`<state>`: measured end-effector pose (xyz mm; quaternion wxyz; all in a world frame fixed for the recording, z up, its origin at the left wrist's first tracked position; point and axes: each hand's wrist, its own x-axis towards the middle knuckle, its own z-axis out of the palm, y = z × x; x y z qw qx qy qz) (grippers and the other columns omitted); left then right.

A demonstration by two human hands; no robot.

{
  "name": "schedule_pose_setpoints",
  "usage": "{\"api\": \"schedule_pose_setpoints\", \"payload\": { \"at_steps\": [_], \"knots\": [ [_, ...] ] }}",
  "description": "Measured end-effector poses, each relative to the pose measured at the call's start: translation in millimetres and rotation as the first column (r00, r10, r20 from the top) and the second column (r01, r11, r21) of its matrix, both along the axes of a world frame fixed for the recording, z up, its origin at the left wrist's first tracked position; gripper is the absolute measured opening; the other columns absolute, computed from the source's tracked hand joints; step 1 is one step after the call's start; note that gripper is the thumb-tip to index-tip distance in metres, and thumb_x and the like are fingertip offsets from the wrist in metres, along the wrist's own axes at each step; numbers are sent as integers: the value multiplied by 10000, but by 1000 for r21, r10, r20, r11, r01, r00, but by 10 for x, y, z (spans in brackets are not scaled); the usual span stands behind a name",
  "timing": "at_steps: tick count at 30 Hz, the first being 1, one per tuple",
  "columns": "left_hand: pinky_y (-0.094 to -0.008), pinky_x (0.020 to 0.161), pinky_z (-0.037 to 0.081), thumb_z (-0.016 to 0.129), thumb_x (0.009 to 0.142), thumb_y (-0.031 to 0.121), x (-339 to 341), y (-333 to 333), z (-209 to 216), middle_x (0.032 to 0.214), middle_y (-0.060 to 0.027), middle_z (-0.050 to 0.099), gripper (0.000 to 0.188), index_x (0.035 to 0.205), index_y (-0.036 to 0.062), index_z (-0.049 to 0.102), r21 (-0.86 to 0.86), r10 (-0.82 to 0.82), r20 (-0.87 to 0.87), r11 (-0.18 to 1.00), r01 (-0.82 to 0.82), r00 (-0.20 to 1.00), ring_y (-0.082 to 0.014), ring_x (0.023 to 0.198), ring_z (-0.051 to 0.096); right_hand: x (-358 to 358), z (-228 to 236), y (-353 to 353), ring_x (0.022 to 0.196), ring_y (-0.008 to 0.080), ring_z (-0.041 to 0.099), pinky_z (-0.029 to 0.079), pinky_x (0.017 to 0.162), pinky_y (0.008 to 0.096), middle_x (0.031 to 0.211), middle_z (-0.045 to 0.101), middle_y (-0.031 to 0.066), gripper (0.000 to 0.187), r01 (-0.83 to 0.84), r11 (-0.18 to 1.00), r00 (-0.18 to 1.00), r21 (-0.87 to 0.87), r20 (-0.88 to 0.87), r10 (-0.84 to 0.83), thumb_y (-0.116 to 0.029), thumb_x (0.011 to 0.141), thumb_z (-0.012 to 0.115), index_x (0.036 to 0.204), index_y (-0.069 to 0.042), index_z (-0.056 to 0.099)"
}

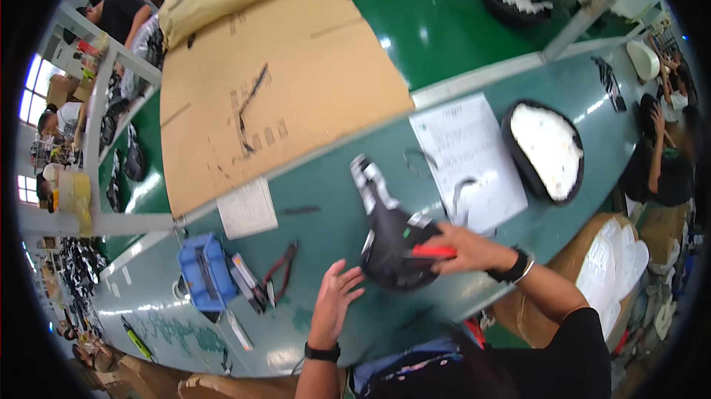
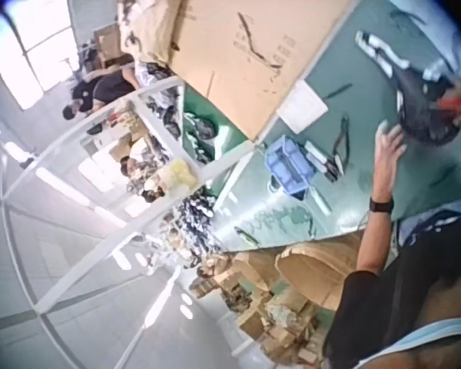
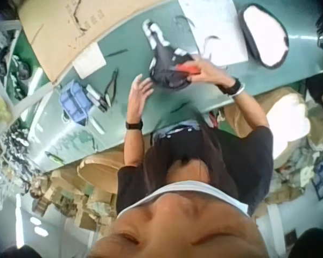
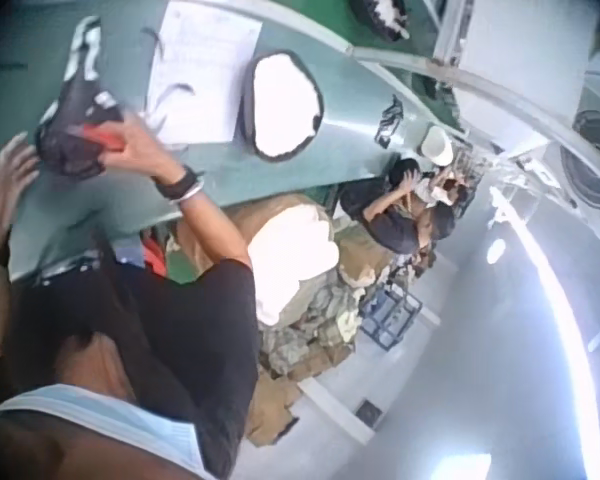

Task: Assembling and trimming the edges of bicycle seat covers at a factory workbench.

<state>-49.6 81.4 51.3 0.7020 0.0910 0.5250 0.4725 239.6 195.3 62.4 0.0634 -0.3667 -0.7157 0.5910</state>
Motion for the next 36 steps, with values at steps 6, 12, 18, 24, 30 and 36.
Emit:
{"api": "schedule_pose_setpoints", "payload": {
  "at_steps": [6, 12, 18, 24, 30, 36],
  "knots": [
    [-334, 1087, 301, 553, 969, 111, 339, -929, -447, 1353, -148, 417, 512, 1388, -45, 304, -6, 76, -340, 997, -83, 937, -215, 1274, 413, -225, -300, -1534, 1017, 300, 600, 476, 894, 351, 1167, 564, 145, 411, 381, 919, 910, -101, -137, -392, -206, 799, 727, 1186, -95, 644],
    [-424, 1117, 242, 720, 846, 234, 266, -1190, -338, 1421, -212, 351, 751, 1404, -36, 295, 41, -54, -889, 980, 196, 455, -323, 1317, 353, -109, -392, -1997, 811, 306, 622, 513, 766, 365, 953, 644, 127, 489, 537, 815, 838, 218, -21, -546, -176, 878, 665, 1335, -80, 519],
    [-442, 1001, 278, 825, 603, 501, 250, -541, -294, 1227, -129, 518, 872, 1258, 32, 493, -85, 9, -994, 526, 846, -105, -304, 1178, 462, -54, -507, -1827, 549, 211, 515, 423, 478, 349, 635, 464, 48, 518, 182, 794, 957, 580, 81, -278, -116, 856, 645, 1355, -198, 531],
    [-414, 865, 288, 836, 543, 523, 236, -358, -405, 940, -26, 553, 698, 1020, 79, 584, -124, -10, -991, 487, 864, -136, -225, 959, 500, -86, -627, -1521, 516, 186, 486, 387, 439, 341, 638, 407, 31, 678, -48, 659, 980, 750, 164, -116, -50, 758, 607, 1381, -299, 510],
    [-402, 858, 278, 835, 533, 539, 232, -303, -427, 902, -20, 558, 695, 996, 77, 599, -140, -25, -989, 469, 872, -145, -224, 901, 507, -52, -545, -1334, 511, 202, 489, 386, 435, 349, 640, 409, 40, 697, -210, 655, 961, 726, 278, 0, -47, 770, 598, 1407, -301, 474],
    [-398, 850, 274, 830, 527, 564, 211, -288, -459, 872, -23, 546, 693, 968, 79, 607, -101, -5, -994, 485, 869, -113, -229, 882, 504, -64, -633, -1815, 498, 260, 490, 410, 443, 403, 646, 441, 81, 672, -27, 852, 947, 522, 287, -146, -57, 834, 597, 1452, -247, 411]
  ]
}}
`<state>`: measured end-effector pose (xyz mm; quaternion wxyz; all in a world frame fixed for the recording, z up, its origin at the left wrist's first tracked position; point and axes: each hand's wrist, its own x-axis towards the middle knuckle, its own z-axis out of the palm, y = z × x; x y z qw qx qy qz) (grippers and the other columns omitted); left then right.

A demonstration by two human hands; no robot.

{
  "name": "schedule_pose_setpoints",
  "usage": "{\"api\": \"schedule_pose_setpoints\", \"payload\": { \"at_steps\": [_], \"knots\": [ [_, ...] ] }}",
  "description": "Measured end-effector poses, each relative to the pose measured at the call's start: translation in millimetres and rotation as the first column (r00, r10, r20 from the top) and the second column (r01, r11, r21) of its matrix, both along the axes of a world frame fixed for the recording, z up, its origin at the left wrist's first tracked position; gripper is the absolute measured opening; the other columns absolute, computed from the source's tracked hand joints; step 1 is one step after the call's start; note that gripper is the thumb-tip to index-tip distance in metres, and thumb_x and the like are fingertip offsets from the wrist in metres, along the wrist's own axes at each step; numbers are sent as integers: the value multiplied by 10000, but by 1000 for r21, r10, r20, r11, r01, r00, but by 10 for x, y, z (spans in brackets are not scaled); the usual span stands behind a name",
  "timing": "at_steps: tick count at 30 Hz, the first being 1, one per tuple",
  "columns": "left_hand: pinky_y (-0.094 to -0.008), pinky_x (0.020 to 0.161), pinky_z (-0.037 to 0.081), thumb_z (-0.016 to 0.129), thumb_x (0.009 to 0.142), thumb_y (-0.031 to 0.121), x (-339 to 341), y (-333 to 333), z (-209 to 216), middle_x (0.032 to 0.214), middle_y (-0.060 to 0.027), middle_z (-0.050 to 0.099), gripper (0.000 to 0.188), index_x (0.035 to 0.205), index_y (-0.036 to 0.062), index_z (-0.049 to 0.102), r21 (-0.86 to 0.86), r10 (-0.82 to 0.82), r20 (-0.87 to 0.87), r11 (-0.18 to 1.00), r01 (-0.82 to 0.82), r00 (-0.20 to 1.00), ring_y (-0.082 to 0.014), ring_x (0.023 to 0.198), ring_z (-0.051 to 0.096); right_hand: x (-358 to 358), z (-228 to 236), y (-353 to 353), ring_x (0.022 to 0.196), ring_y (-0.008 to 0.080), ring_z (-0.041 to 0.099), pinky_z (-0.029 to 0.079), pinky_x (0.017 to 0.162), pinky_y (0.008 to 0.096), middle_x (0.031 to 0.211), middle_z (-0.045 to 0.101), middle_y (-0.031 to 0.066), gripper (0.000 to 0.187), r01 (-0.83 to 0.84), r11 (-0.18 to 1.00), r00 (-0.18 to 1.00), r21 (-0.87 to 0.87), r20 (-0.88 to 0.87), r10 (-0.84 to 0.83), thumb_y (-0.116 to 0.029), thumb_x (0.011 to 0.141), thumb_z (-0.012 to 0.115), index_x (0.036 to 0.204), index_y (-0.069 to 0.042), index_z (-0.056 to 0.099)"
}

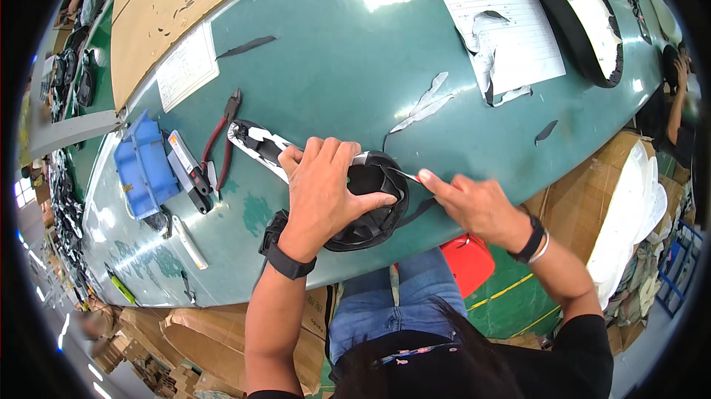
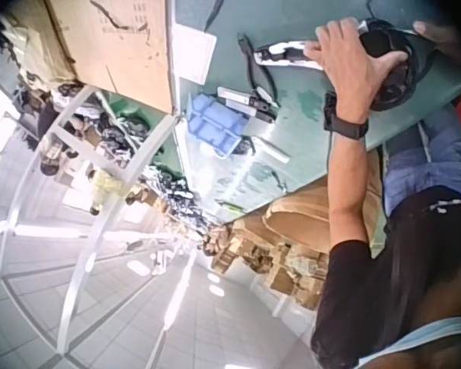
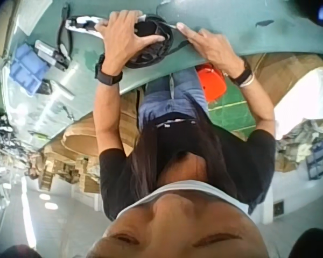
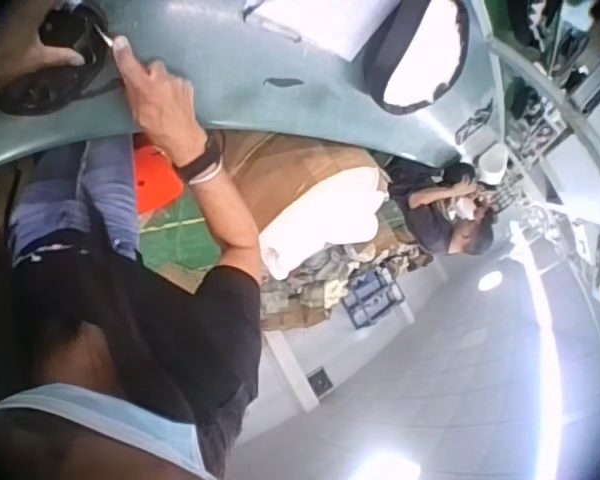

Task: Assembling and trimming the edges of bicycle seat covers at a factory workbench.

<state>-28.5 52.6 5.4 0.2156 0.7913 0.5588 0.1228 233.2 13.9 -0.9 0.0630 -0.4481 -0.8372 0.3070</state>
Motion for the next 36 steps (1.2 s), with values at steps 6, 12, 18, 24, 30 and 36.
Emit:
{"api": "schedule_pose_setpoints", "payload": {
  "at_steps": [6, 12, 18, 24, 30, 36],
  "knots": [
    [-402, 845, 279, 833, 521, 563, 5, -9, 27, 860, -23, 546, 693, 962, 77, 611, -12, 23, -5, 1000, -23, 1000, -233, 880, 503, -209, 119, -596, 587, 321, 560, 466, 523, 425, 723, 559, 128, 625, 260, 957, 950, -130, -143, -277, -83, 875, 630, 1450, -100, 387],
    [-410, 847, 285, 835, 526, 548, 3, -30, 20, 861, -24, 551, 686, 976, 84, 606, -2, 11, -18, 1000, -11, 1000, -235, 884, 501, -561, 225, -176, 834, 370, 655, 527, 686, 416, 1109, 617, 232, 655, 511, 833, 709, -211, -444, -548, -15, 797, 706, 1376, 19, 401],
    [-418, 820, 297, 833, 548, 416, 84, -88, 11, 873, -34, 543, 573, 959, 87, 605, -44, 95, -36, 994, -97, 995, -236, 892, 498, -922, -9, 227, 870, 373, 627, 509, 707, 420, 1039, 609, 205, 609, 379, 925, 862, 23, -371, -344, 20, 790, 654, 1350, 27, 414],
    [-412, 827, 291, 849, 511, 474, 35, -95, 7, 872, -25, 537, 643, 965, 89, 604, -60, 92, -16, 994, -93, 996, -231, 896, 492, -800, -30, 346, 700, 272, 616, 493, 605, 342, 879, 602, 136, 475, 321, 901, 749, -293, -503, -431, -45, 827, 613, 1275, 10, 464],
    [-411, 839, 283, 853, 514, 469, 30, -92, 19, 884, -15, 526, 662, 1025, 120, 617, -55, 102, -16, 993, -102, 995, -229, 905, 480, -483, 202, 159, 627, 37, 518, 427, 522, 203, 853, 557, -9, 465, 129, 374, 482, -918, -272, -833, -131, 855, 670, 1275, -34, 496],
    [-352, 754, 298, 770, 679, 173, 197, -183, -14, 773, 29, 495, 258, 927, 173, 703, 153, -113, 171, 984, 87, 979, -172, 792, 490, -639, 53, 4, 841, 135, 611, 507, 790, 305, 981, 635, 60, 546, 334, 640, 527, -692, -426, -736, -129, 849, 696, 1330, -19, 461]
  ]
}}
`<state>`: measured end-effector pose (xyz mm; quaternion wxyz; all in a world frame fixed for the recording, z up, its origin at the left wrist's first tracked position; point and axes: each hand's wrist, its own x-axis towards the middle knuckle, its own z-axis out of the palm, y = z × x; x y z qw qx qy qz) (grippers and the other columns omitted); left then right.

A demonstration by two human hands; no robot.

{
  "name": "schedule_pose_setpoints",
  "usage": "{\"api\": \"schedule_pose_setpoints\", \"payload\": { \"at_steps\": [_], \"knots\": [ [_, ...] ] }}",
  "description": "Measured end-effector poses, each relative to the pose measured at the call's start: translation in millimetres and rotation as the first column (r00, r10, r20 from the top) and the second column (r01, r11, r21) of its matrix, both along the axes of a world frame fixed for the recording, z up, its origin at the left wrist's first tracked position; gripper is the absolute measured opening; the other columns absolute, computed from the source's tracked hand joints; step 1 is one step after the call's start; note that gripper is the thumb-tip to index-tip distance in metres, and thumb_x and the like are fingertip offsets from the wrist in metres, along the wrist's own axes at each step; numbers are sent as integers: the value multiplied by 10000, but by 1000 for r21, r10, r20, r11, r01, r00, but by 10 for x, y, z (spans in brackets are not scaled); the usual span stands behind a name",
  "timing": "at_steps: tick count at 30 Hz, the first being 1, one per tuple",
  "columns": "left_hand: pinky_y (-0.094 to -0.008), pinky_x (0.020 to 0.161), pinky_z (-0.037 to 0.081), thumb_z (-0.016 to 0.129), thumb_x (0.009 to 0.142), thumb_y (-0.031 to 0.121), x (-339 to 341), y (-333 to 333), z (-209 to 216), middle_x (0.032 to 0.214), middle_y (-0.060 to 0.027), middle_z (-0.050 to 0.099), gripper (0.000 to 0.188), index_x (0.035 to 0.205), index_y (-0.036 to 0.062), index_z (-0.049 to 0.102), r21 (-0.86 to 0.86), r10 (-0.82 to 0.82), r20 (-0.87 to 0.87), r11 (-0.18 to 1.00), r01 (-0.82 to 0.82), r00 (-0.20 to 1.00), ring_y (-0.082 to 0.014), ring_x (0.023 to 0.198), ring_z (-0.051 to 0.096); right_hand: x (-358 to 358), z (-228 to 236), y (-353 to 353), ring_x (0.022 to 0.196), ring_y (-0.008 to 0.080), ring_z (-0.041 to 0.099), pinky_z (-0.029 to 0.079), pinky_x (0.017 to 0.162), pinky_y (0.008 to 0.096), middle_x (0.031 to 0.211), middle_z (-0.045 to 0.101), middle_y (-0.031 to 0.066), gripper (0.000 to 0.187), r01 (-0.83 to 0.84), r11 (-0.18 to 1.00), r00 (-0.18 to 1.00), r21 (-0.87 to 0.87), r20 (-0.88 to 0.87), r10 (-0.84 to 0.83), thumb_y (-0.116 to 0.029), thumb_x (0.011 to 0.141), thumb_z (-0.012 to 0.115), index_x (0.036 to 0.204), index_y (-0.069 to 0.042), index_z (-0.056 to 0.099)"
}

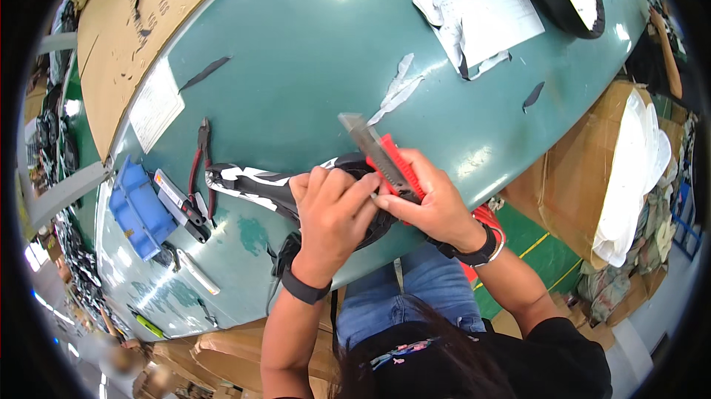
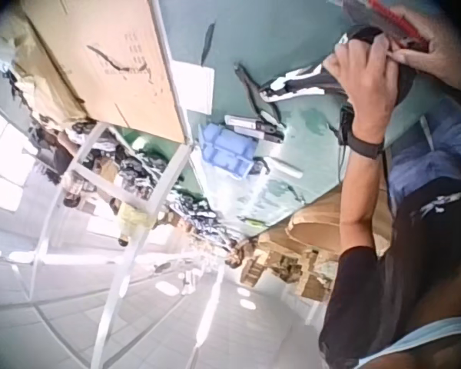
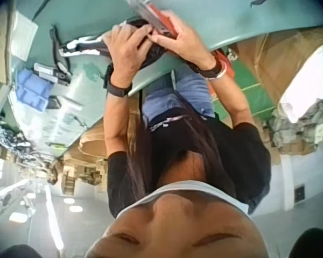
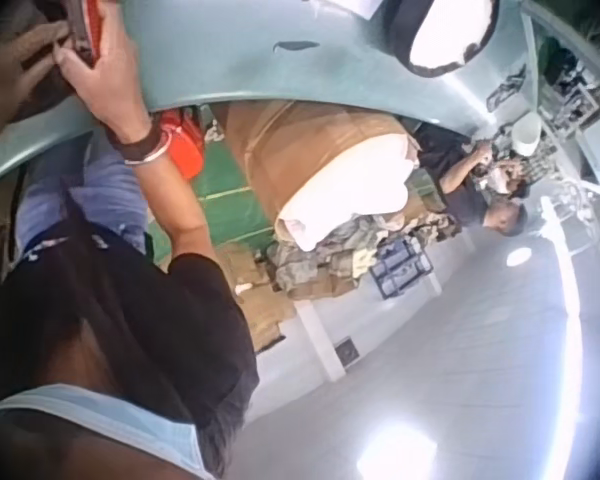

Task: Assembling and trimming the edges of bicycle seat covers at a factory workbench.

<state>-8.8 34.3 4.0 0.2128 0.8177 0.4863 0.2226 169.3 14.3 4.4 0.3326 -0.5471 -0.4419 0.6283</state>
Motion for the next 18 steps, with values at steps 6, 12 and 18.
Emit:
{"api": "schedule_pose_setpoints", "payload": {
  "at_steps": [6, 12, 18],
  "knots": [
    [-304, 653, 276, 797, 679, 125, -183, 63, 13, 593, 44, 497, 231, 905, 144, 757, -192, -122, 90, 972, 137, 988, -119, 591, 446, 565, -105, -166, 715, 222, 637, 512, 680, 354, 917, 660, 97, 583, -133, 906, 919, 402, 392, -39, -102, 849, 690, 1386, -99, 466],
    [-294, 633, 260, 812, 682, 134, -259, 91, 17, 531, 51, 560, 203, 881, 134, 773, -301, -139, 174, 935, 187, 975, -106, 502, 396, 564, -93, -90, 479, 170, 458, 356, 401, 324, 587, 391, 32, 657, -466, 750, 780, 470, 618, 97, -49, 751, 684, 1345, -291, 546],
    [-296, 647, 263, 806, 691, 146, -269, 83, -21, 537, 38, 587, 176, 864, 133, 775, -334, -132, 221, 921, 202, 966, -106, 507, 410, 449, 38, 217, 474, 154, 479, 361, 393, 300, 578, 389, 16, 665, -708, 596, 565, 378, 810, 157, -61, 709, 673, 1301, -351, 581]
  ]
}}
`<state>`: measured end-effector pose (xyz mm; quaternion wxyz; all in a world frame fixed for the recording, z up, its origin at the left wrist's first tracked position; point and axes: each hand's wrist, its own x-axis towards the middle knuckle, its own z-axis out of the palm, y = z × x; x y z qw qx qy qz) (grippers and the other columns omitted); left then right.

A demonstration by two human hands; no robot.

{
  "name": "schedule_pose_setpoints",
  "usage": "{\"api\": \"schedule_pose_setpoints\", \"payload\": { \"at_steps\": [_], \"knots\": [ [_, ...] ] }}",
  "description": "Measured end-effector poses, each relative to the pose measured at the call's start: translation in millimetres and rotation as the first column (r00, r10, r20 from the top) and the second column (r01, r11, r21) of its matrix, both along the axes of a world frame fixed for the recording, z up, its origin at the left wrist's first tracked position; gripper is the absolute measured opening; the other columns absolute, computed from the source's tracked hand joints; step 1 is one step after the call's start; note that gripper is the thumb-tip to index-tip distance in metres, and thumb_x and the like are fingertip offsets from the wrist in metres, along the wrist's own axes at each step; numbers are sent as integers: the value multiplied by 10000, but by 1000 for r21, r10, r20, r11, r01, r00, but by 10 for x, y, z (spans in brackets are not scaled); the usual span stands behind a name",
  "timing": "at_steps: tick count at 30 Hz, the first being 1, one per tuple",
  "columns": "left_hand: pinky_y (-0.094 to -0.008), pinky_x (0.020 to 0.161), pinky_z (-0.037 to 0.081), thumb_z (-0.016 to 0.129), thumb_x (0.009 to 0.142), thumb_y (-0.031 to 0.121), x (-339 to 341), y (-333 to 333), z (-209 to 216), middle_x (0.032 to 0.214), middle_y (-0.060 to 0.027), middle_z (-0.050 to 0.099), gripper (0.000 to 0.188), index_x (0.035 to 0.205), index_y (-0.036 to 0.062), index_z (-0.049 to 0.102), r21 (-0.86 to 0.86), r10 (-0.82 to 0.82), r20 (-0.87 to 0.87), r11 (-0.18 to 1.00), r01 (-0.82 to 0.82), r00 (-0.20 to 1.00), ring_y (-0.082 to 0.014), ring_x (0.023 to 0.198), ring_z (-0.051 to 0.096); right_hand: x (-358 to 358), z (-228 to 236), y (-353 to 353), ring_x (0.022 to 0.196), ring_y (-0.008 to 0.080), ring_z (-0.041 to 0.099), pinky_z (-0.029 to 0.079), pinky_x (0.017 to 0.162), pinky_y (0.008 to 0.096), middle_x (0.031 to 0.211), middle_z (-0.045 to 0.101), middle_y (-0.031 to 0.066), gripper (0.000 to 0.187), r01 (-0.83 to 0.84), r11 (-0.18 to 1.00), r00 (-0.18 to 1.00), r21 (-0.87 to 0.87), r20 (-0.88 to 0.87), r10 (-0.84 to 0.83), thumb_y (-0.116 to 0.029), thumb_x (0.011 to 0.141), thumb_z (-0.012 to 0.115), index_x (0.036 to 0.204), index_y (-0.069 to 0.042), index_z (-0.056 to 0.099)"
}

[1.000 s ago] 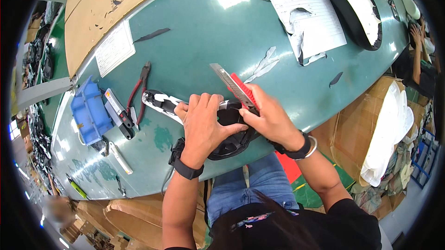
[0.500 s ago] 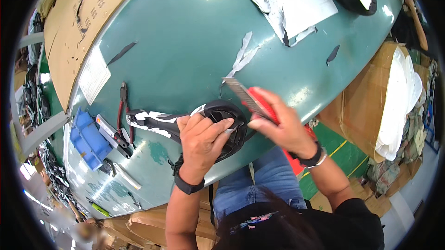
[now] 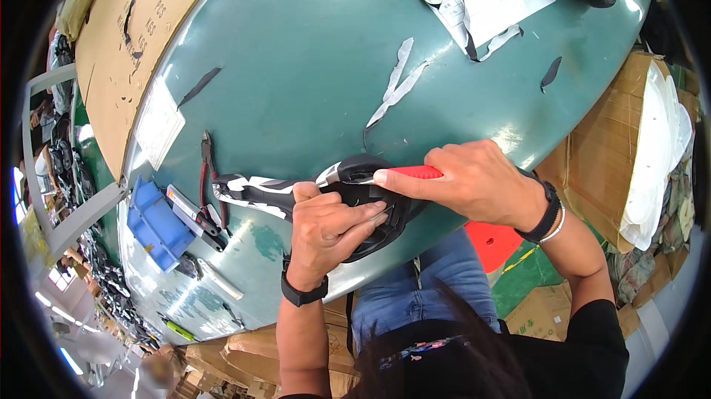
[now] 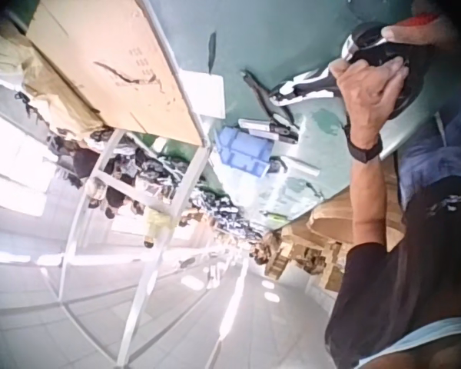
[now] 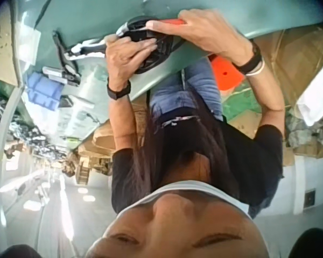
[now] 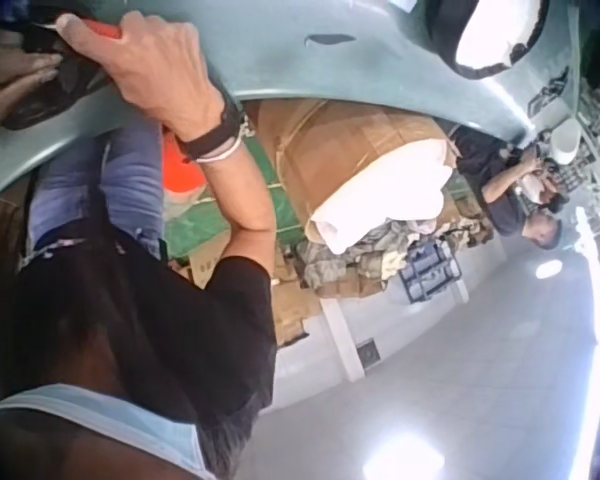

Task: Assembling and trimming the edges of bicycle seat covers at a factory workbench.

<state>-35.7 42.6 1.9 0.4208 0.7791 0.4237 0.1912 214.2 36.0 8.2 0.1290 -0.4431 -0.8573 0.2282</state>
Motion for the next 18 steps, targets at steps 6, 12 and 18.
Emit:
{"api": "schedule_pose_setpoints", "payload": {
  "at_steps": [6, 12, 18],
  "knots": [
    [-305, 667, 265, 783, 723, 142, 50, 55, 95, 562, 26, 585, 137, 858, 134, 766, 3, 10, -37, 1000, -10, 999, -119, 523, 425, 155, -54, -384, 485, 219, 482, 378, 424, 345, 610, 445, 35, 637, 252, 934, 920, -252, -236, -312, -73, 795, 682, 1372, -285, 514],
    [-306, 678, 267, 759, 753, 147, 183, 70, 113, 597, 24, 597, 100, 853, 133, 754, -2, 74, -97, 997, -75, 992, -128, 542, 442, 64, -142, -671, 492, 239, 488, 398, 433, 363, 619, 469, 44, 624, 305, 881, 901, -361, -191, -390, -92, 823, 689, 1393, -254, 492],
    [-293, 710, 273, 737, 766, 143, 153, 63, 47, 606, 39, 614, 91, 846, 102, 749, -164, 191, 31, 969, -184, 981, -91, 579, 488, -232, 1, -1002, 505, 280, 505, 414, 440, 402, 642, 486, 89, 611, 406, 797, 850, -447, -138, -509, -70, 863, 625, 1437, -142, 430]
  ]
}}
